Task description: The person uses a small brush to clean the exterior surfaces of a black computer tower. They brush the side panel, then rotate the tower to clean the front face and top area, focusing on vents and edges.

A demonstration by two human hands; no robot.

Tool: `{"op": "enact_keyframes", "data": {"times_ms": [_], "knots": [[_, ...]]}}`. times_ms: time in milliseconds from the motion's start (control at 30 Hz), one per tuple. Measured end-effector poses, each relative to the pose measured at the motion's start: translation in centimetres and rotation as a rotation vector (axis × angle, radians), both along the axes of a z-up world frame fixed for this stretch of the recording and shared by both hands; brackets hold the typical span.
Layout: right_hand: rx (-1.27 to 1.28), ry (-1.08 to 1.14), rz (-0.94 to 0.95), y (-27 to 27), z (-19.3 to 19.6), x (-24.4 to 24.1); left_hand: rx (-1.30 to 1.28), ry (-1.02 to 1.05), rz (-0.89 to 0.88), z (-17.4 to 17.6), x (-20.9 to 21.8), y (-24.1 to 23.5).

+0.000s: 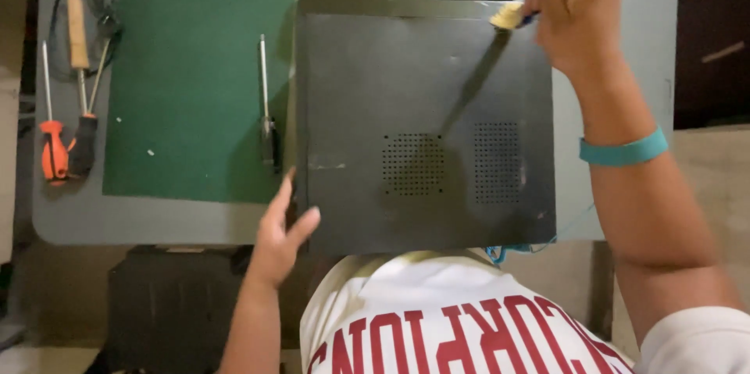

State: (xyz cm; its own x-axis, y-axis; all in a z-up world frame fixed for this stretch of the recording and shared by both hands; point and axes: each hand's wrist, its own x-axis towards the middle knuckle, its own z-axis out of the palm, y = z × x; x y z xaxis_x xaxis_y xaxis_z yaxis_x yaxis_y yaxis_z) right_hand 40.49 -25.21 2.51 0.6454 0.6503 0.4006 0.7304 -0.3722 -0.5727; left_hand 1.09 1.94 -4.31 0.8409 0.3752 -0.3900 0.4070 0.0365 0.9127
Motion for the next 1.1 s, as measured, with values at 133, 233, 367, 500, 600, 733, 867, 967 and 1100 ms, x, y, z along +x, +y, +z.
{"op": "enact_keyframes", "data": {"times_ms": [133,233,367,500,600,733,867,967,1100], "knots": [[0.244,0.425,0.124,0.4,1.0,-1.7,0.086,0.34,-0.091,4.7,6.5,0.2],[0.11,0.39,0.121,-0.7,2.5,-2.3,0.226,0.374,-0.124,4.4,8.6,-0.3],[-0.046,0.159,-0.239,-4.0,3.1,-2.6,0.326,0.371,-0.072,2.6,8.4,-0.3],[0.414,0.607,0.208,-4.1,2.2,-7.0,0.35,0.364,-0.082,2.4,8.4,-0.4],[0.129,0.553,-0.008,-3.1,6.0,-11.3,0.475,0.329,-0.052,1.5,7.8,-0.3],[0.233,0.49,-0.003,-6.2,2.4,-11.7,0.441,0.308,-0.04,3.0,8.1,-0.7],[0.295,0.594,0.244,-1.1,5.7,-17.6,0.473,0.276,-0.034,2.1,8.0,-0.5],[0.408,0.612,0.251,-3.1,3.0,-16.4,0.476,0.266,-0.034,2.4,8.1,-0.7],[0.153,0.442,-0.045,-5.7,5.4,-15.2,0.456,0.265,-0.018,3.8,7.9,-1.7]]}}
